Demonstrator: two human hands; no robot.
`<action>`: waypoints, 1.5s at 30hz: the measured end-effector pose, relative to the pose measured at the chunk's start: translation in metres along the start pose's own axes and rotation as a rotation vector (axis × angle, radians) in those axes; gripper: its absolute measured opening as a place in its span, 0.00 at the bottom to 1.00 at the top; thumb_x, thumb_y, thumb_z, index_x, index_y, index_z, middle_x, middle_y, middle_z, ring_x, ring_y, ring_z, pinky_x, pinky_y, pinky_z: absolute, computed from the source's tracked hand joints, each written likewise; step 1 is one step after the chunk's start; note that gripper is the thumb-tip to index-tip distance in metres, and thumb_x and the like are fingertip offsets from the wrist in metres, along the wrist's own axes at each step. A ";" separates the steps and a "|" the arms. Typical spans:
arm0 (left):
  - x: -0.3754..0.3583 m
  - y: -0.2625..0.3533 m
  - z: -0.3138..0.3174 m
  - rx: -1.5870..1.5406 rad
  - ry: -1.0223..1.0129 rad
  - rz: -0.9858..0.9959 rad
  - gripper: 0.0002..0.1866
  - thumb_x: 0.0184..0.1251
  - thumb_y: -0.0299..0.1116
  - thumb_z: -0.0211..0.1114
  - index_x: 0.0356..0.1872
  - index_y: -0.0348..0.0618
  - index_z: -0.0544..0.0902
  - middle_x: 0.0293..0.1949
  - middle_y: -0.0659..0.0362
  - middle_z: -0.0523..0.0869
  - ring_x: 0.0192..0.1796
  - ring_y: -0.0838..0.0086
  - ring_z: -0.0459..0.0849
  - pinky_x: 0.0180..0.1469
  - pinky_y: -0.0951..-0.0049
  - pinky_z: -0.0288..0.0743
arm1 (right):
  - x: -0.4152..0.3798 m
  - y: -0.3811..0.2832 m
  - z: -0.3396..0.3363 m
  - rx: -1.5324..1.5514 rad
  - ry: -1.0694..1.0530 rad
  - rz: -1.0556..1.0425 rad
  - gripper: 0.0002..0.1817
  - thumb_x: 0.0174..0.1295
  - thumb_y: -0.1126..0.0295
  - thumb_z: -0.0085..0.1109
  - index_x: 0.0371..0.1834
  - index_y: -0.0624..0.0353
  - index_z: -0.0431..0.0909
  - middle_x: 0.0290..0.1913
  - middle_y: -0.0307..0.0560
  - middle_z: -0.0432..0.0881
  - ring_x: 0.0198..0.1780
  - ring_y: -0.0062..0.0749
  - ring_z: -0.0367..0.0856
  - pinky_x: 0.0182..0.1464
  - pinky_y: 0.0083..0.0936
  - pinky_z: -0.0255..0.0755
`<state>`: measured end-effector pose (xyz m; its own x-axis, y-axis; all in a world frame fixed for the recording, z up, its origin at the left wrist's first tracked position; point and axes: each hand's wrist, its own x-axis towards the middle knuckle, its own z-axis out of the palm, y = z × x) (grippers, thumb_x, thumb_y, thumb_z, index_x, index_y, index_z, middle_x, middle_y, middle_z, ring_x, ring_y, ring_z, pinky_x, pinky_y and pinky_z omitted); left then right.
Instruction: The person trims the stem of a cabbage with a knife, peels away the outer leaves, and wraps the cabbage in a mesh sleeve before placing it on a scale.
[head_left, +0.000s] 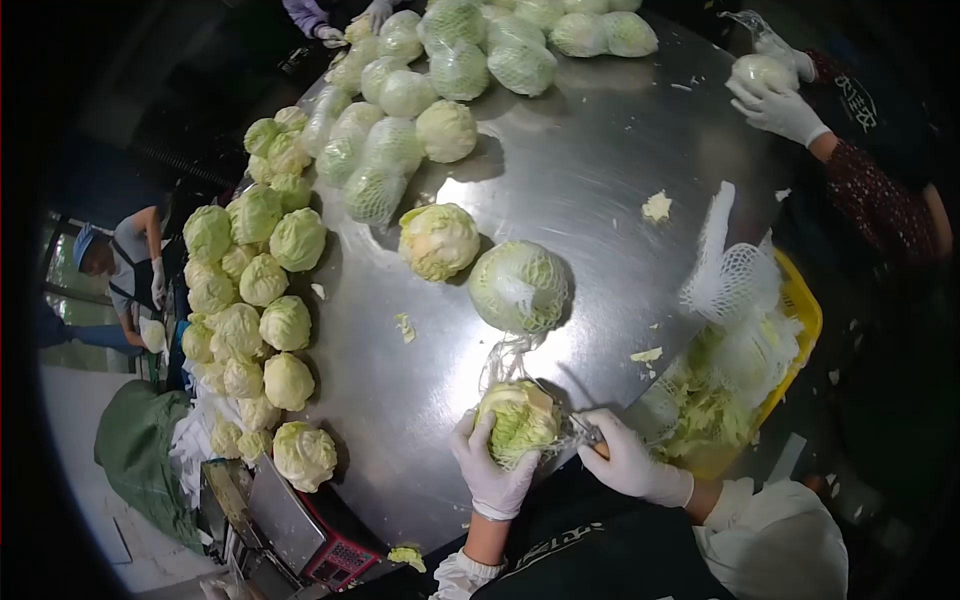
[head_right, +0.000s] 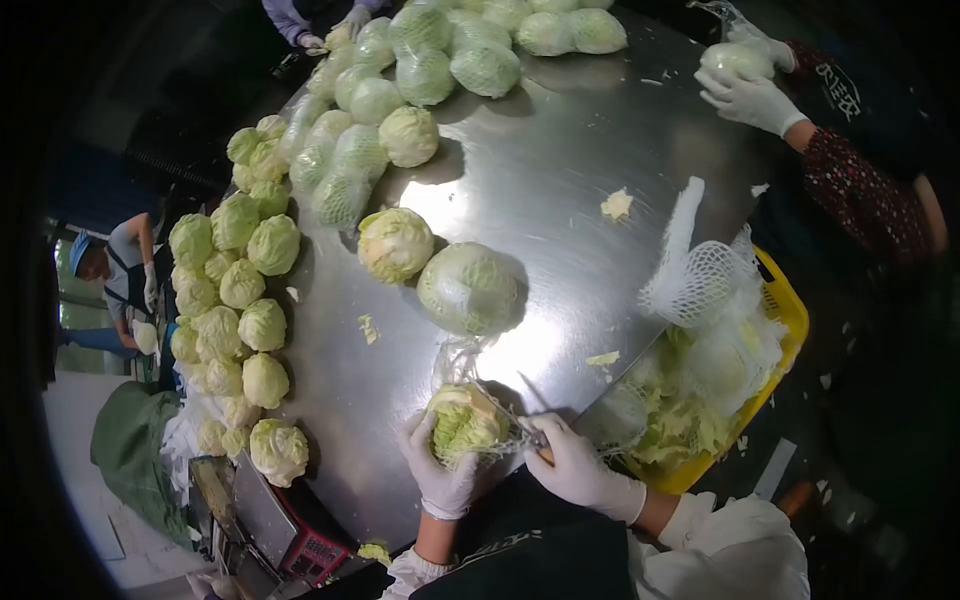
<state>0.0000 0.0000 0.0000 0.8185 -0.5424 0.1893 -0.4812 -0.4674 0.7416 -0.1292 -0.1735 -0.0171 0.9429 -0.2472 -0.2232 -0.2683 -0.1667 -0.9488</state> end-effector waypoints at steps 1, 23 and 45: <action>-0.001 0.007 -0.002 0.033 -0.011 0.022 0.39 0.62 0.54 0.72 0.66 0.38 0.70 0.60 0.43 0.70 0.64 0.52 0.71 0.68 0.53 0.65 | 0.001 -0.011 -0.003 -0.055 0.064 -0.025 0.25 0.68 0.66 0.61 0.65 0.60 0.65 0.56 0.57 0.78 0.50 0.48 0.86 0.53 0.39 0.80; 0.018 0.018 0.033 0.251 0.031 0.188 0.33 0.61 0.42 0.73 0.64 0.40 0.72 0.64 0.39 0.71 0.64 0.44 0.71 0.66 0.47 0.65 | 0.056 -0.005 -0.018 -0.374 -0.073 0.209 0.13 0.67 0.67 0.54 0.47 0.65 0.69 0.37 0.67 0.83 0.40 0.65 0.84 0.43 0.53 0.78; -0.020 -0.051 -0.061 -1.365 0.104 -0.792 0.52 0.53 0.57 0.73 0.77 0.46 0.61 0.70 0.49 0.72 0.70 0.51 0.73 0.71 0.47 0.68 | 0.015 -0.010 0.006 0.101 0.086 -0.082 0.08 0.66 0.74 0.62 0.35 0.66 0.75 0.26 0.51 0.82 0.27 0.27 0.84 0.31 0.28 0.76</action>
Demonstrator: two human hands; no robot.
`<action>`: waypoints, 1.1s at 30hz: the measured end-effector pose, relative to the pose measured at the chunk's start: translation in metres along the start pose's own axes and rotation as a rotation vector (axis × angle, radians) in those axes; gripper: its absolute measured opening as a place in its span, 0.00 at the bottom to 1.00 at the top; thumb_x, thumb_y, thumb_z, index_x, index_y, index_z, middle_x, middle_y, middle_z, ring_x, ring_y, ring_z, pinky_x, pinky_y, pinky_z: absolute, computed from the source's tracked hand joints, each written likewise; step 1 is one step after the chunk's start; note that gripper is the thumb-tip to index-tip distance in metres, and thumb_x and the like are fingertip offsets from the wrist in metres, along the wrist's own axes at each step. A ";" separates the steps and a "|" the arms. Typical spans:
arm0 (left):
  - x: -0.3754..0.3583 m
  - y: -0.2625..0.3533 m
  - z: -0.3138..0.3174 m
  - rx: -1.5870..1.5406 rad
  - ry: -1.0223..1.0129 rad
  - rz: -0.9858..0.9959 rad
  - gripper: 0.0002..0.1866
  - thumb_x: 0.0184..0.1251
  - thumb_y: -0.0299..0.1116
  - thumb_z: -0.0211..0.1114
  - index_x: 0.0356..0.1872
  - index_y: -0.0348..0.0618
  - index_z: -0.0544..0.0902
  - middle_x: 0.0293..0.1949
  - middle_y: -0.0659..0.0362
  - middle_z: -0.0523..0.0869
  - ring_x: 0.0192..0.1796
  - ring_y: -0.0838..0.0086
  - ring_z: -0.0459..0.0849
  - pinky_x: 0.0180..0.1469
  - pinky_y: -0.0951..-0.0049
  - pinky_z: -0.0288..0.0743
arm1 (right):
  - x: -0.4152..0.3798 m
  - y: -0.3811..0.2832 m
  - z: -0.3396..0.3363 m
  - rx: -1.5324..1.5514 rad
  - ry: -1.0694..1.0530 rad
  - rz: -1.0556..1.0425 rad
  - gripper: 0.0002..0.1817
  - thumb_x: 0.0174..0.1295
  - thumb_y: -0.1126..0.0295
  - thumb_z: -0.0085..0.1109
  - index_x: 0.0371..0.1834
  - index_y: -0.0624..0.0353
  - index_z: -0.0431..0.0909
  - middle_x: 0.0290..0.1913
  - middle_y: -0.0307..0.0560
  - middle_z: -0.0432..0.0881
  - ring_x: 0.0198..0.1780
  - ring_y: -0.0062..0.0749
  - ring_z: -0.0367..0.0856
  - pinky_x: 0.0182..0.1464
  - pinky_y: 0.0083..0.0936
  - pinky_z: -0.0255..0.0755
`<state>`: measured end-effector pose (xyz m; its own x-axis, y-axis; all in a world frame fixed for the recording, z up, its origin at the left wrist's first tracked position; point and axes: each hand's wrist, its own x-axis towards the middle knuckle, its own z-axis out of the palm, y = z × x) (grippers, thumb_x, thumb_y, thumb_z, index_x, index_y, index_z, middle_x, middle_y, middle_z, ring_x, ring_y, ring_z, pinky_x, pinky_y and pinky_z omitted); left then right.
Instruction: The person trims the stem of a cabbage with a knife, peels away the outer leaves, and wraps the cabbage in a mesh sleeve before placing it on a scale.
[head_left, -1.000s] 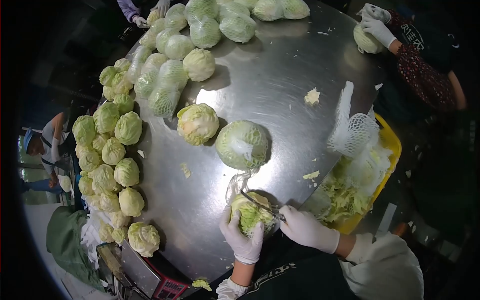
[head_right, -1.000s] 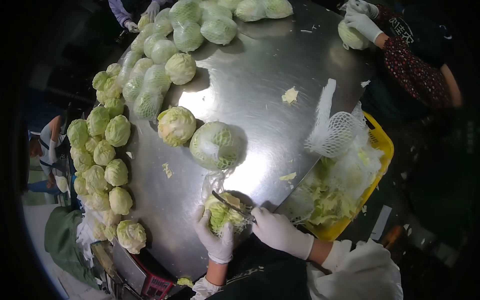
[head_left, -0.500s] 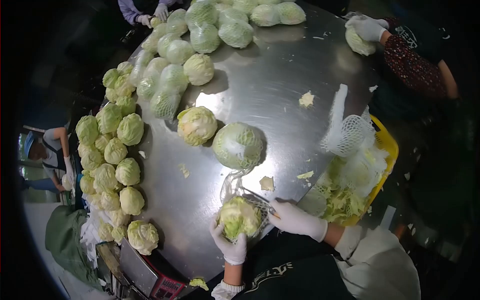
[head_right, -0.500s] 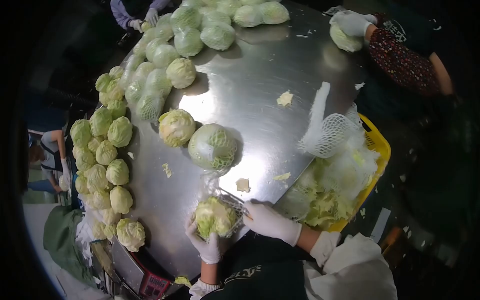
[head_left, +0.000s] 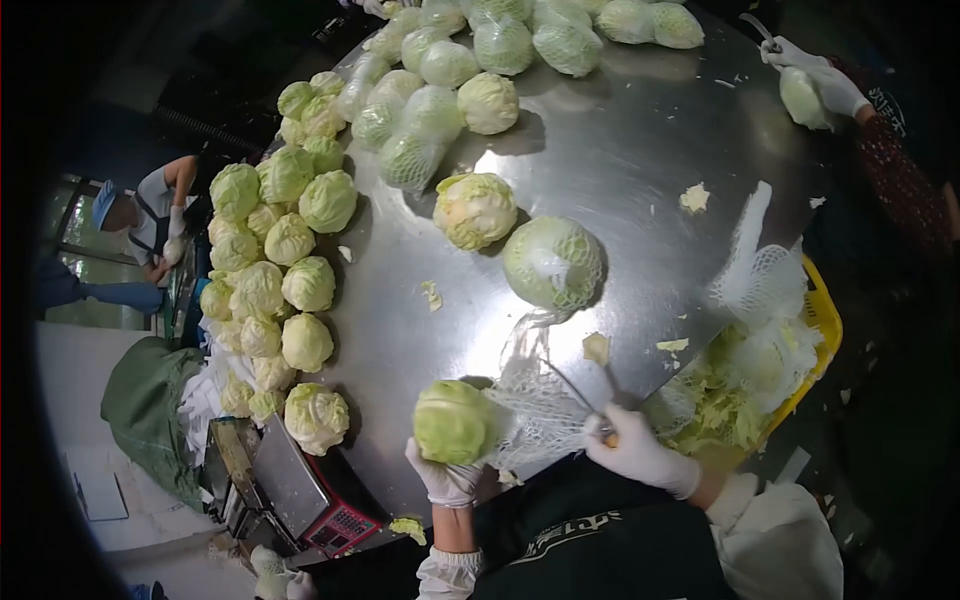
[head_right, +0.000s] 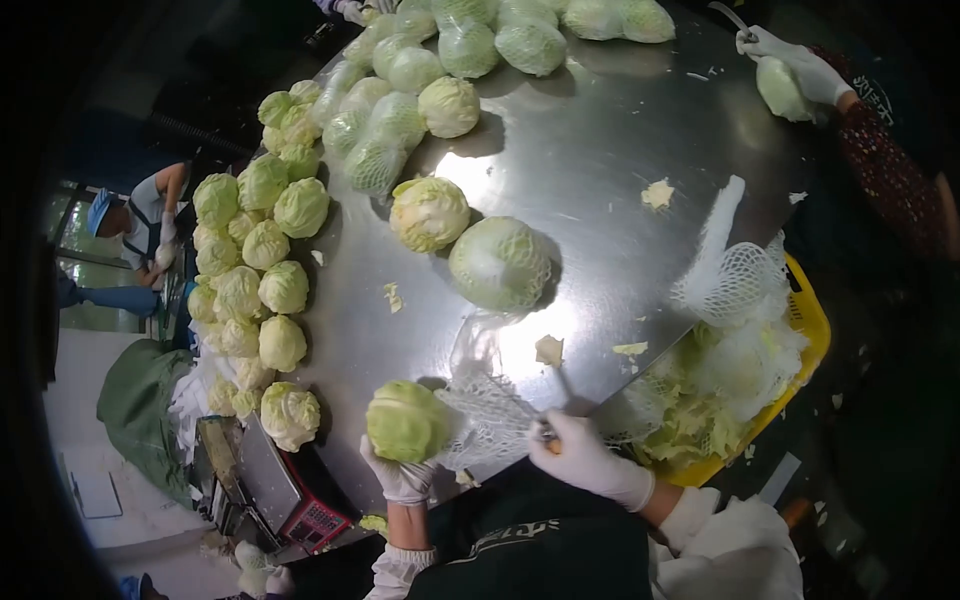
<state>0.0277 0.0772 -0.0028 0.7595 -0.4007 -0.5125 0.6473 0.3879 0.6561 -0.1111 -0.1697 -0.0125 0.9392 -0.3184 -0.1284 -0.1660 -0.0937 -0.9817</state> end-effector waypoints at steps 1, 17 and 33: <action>0.000 -0.002 -0.010 -0.217 0.024 -0.014 0.52 0.53 0.60 0.72 0.77 0.49 0.61 0.71 0.49 0.70 0.72 0.50 0.70 0.72 0.37 0.61 | -0.003 0.010 -0.010 0.032 0.034 -0.065 0.07 0.66 0.74 0.62 0.33 0.65 0.74 0.25 0.50 0.82 0.26 0.23 0.82 0.28 0.28 0.74; 0.002 0.003 0.017 0.612 -0.295 0.032 0.55 0.41 0.32 0.85 0.74 0.40 0.64 0.70 0.49 0.70 0.72 0.60 0.70 0.75 0.59 0.64 | -0.034 -0.020 -0.101 -0.195 -0.013 0.168 0.15 0.62 0.78 0.60 0.53 0.62 0.78 0.57 0.53 0.82 0.51 0.42 0.85 0.53 0.30 0.77; -0.031 -0.061 0.024 1.032 0.076 0.465 0.52 0.50 0.40 0.83 0.69 0.34 0.56 0.59 0.51 0.64 0.64 0.63 0.67 0.70 0.61 0.64 | -0.001 -0.038 0.000 -0.270 -0.449 0.043 0.37 0.76 0.62 0.46 0.79 0.73 0.45 0.74 0.79 0.58 0.69 0.67 0.70 0.62 0.46 0.75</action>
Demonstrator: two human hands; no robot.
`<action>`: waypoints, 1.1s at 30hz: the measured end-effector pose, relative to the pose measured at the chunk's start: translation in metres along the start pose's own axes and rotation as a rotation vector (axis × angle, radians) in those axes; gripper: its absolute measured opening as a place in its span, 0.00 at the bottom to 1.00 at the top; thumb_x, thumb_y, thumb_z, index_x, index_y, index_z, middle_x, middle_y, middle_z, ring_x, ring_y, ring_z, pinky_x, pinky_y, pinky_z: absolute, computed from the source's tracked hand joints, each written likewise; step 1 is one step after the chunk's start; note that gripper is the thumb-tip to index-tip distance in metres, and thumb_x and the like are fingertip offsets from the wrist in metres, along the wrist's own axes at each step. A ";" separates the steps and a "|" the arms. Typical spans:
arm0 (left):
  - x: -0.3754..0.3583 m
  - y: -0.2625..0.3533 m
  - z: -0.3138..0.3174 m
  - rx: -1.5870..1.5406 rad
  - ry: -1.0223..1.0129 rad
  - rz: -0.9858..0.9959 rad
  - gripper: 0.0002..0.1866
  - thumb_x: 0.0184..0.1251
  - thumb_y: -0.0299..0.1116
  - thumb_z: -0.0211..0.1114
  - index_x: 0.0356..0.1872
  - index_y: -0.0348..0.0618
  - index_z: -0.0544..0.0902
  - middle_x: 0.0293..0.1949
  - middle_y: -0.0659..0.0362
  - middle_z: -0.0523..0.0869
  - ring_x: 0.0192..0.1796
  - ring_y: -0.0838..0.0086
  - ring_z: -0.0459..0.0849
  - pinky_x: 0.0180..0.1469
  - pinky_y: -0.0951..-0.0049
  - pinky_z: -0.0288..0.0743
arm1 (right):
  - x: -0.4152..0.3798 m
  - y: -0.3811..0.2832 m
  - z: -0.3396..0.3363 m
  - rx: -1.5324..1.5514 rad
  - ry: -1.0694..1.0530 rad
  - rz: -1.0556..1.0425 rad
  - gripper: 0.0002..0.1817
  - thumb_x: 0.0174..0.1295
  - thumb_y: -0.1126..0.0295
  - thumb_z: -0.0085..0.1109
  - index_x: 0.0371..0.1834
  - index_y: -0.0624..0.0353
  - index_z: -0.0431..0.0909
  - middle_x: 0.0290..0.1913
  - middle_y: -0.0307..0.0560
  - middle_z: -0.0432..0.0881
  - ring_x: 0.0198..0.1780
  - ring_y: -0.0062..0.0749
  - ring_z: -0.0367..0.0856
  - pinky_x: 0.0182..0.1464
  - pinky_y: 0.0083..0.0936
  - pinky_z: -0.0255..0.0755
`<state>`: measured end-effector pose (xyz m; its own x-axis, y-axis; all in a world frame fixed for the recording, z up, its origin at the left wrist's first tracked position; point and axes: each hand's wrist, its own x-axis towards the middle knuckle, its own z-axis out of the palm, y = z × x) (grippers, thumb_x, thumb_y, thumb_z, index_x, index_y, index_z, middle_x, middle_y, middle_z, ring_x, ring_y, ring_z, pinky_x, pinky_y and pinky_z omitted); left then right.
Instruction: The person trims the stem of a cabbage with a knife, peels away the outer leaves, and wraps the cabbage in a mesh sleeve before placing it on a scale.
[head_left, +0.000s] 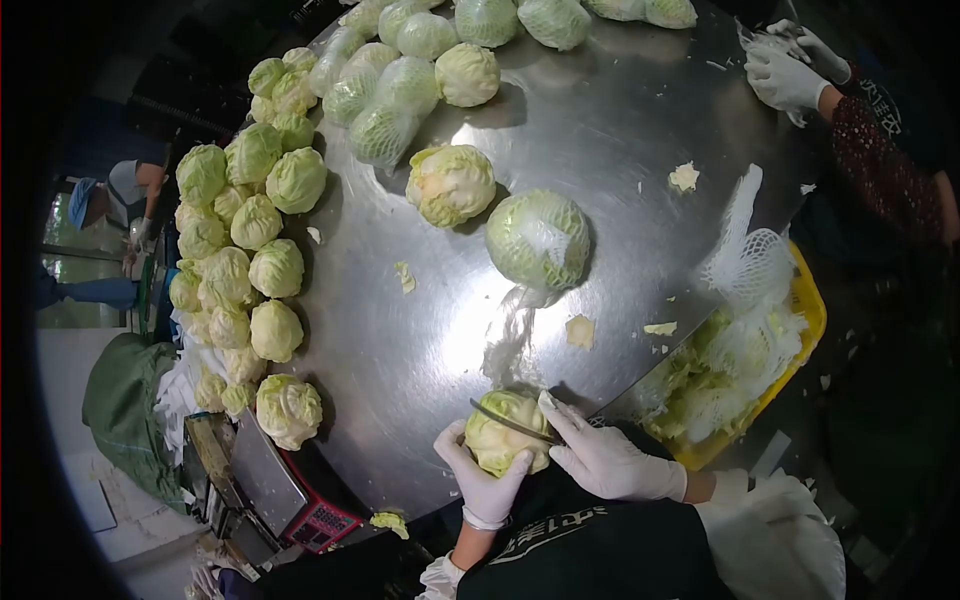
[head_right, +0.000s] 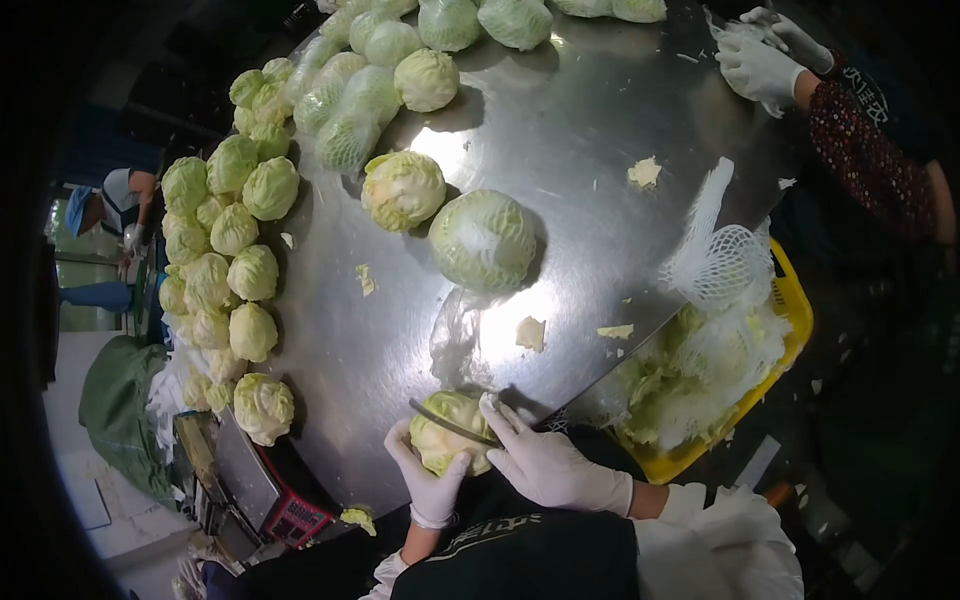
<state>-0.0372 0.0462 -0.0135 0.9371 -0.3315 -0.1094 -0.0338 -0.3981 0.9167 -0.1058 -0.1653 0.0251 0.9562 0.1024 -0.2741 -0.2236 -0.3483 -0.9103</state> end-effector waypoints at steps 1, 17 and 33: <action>-0.001 0.002 0.005 -0.001 -0.003 -0.005 0.52 0.50 0.40 0.83 0.69 0.34 0.56 0.59 0.51 0.64 0.64 0.63 0.67 0.70 0.61 0.64 | -0.001 -0.003 -0.002 -0.055 -0.038 0.025 0.37 0.75 0.62 0.47 0.79 0.72 0.45 0.74 0.79 0.59 0.66 0.66 0.74 0.55 0.45 0.80; -0.011 0.007 0.042 -0.095 0.133 0.046 0.50 0.55 0.37 0.80 0.69 0.32 0.53 0.64 0.47 0.62 0.69 0.62 0.64 0.73 0.60 0.60 | 0.024 0.001 -0.014 -0.460 0.170 -0.032 0.30 0.71 0.61 0.54 0.73 0.60 0.66 0.60 0.51 0.80 0.29 0.43 0.87 0.30 0.36 0.81; -0.004 -0.004 -0.035 -0.423 -0.192 -0.285 0.45 0.53 0.38 0.78 0.68 0.41 0.59 0.64 0.47 0.71 0.67 0.58 0.74 0.71 0.58 0.68 | 0.011 0.021 -0.024 -0.319 0.321 -0.124 0.24 0.73 0.64 0.53 0.71 0.56 0.72 0.53 0.52 0.85 0.33 0.42 0.87 0.30 0.35 0.80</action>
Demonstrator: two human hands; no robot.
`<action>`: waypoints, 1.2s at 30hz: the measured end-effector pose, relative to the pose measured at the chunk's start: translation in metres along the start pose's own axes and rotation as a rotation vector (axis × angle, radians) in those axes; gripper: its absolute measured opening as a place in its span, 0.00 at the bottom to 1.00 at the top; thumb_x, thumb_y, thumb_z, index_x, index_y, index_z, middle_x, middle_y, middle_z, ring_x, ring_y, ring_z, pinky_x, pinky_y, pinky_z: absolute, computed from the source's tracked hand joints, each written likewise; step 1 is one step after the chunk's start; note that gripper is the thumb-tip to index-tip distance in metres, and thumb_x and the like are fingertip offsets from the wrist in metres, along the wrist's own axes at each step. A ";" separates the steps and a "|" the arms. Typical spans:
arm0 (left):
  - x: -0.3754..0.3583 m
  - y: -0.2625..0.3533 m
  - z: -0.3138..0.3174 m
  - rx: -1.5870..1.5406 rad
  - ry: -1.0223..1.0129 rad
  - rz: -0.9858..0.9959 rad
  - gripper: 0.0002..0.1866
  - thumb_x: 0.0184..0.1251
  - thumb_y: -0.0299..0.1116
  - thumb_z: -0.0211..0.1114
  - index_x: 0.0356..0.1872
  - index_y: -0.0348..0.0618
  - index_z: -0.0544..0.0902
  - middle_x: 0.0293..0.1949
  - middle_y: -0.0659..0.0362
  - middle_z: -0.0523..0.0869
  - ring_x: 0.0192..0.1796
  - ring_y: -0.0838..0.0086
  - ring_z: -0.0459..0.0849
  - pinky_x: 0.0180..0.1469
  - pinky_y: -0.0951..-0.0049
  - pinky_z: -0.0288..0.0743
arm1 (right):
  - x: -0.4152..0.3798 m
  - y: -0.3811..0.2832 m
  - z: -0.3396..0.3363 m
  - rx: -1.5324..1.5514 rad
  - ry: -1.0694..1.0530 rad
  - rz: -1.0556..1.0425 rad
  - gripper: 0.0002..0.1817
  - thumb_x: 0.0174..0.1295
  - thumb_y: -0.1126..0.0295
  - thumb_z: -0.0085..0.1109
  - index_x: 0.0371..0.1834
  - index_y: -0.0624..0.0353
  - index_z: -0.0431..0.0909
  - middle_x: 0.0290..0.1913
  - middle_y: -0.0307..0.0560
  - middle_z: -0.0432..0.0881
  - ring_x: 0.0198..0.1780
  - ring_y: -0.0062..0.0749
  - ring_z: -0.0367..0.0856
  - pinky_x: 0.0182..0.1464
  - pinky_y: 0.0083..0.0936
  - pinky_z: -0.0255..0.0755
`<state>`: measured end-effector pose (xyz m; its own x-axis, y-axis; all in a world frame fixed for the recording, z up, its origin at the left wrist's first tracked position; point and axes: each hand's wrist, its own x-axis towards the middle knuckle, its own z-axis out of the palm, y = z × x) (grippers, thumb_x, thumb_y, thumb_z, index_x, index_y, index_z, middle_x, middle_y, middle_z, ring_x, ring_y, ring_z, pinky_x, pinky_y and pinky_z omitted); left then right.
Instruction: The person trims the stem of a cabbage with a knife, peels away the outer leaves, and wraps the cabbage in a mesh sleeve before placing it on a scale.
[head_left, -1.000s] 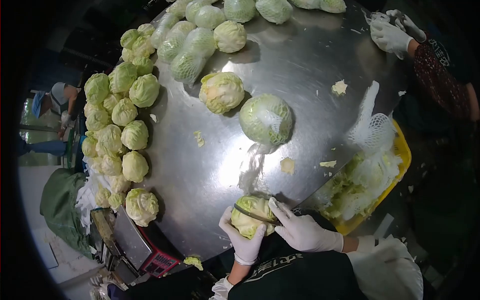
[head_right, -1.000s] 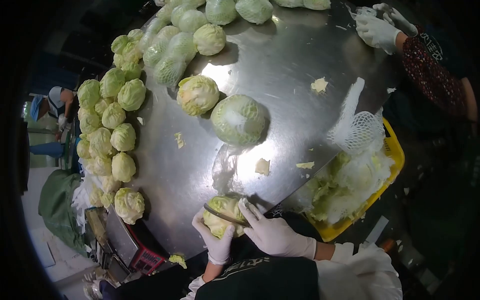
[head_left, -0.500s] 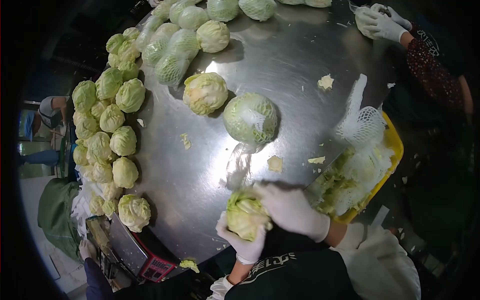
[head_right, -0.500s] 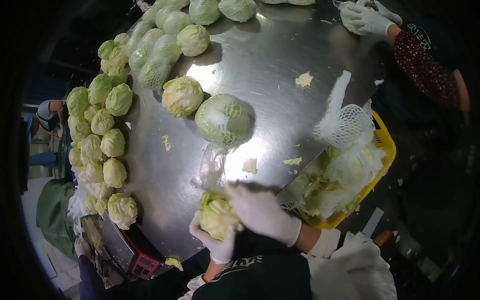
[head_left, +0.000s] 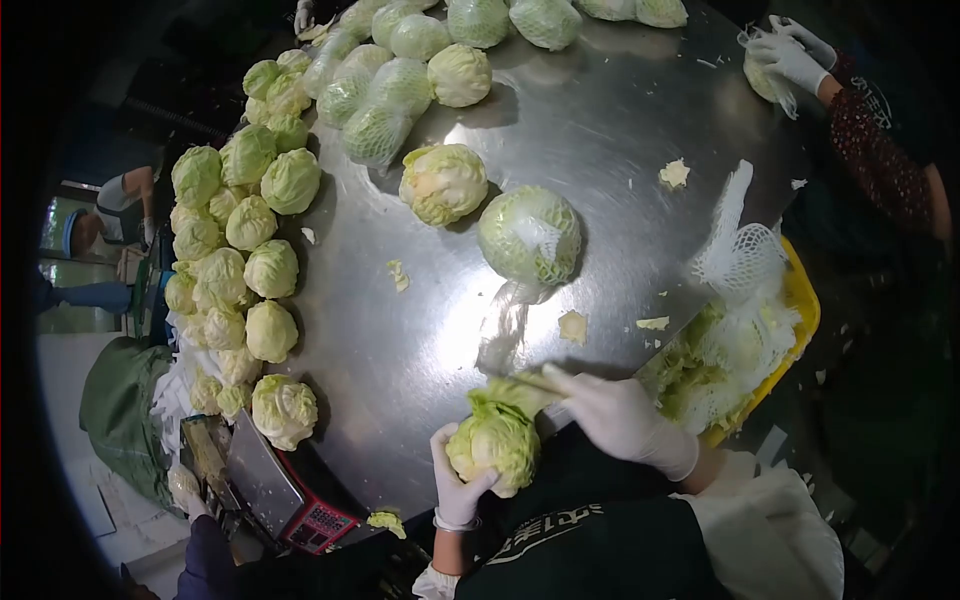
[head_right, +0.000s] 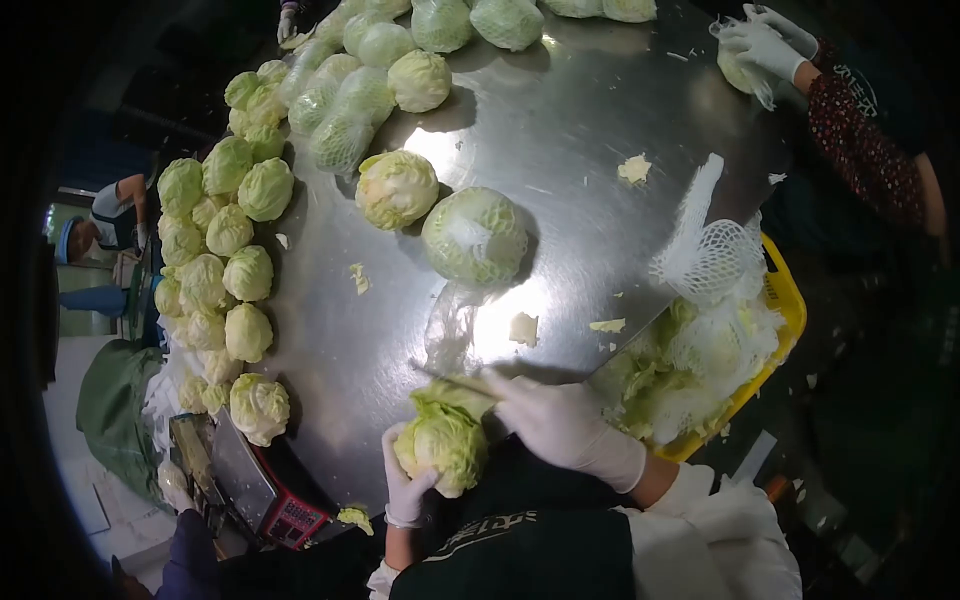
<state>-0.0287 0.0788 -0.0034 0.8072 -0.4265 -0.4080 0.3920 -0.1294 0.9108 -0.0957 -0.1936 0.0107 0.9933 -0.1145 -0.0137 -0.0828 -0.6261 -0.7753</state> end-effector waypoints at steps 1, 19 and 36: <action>0.003 -0.001 -0.004 -0.156 -0.110 -0.008 0.45 0.53 0.38 0.78 0.68 0.41 0.60 0.63 0.47 0.73 0.66 0.57 0.76 0.70 0.57 0.72 | -0.003 0.007 -0.009 0.110 0.045 0.060 0.22 0.72 0.67 0.54 0.67 0.61 0.75 0.58 0.57 0.84 0.52 0.49 0.87 0.51 0.34 0.82; 0.016 -0.021 0.065 0.087 0.104 0.114 0.33 0.56 0.25 0.77 0.56 0.45 0.62 0.54 0.57 0.73 0.56 0.72 0.75 0.61 0.67 0.72 | -0.013 -0.009 -0.012 0.218 0.109 0.129 0.34 0.51 0.60 0.81 0.61 0.59 0.77 0.48 0.47 0.84 0.39 0.26 0.86 0.38 0.24 0.79; 0.018 0.019 0.011 0.279 0.183 0.219 0.58 0.48 0.36 0.84 0.77 0.39 0.55 0.65 0.46 0.71 0.65 0.60 0.76 0.67 0.61 0.73 | -0.008 0.009 0.002 0.468 -0.026 0.228 0.29 0.63 0.62 0.69 0.66 0.61 0.74 0.58 0.54 0.80 0.48 0.41 0.85 0.50 0.32 0.79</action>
<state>-0.0116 0.0584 0.0073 0.9336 -0.3075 -0.1839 0.0874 -0.3025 0.9491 -0.1041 -0.1969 0.0026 0.9563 -0.1850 -0.2263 -0.2587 -0.1752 -0.9499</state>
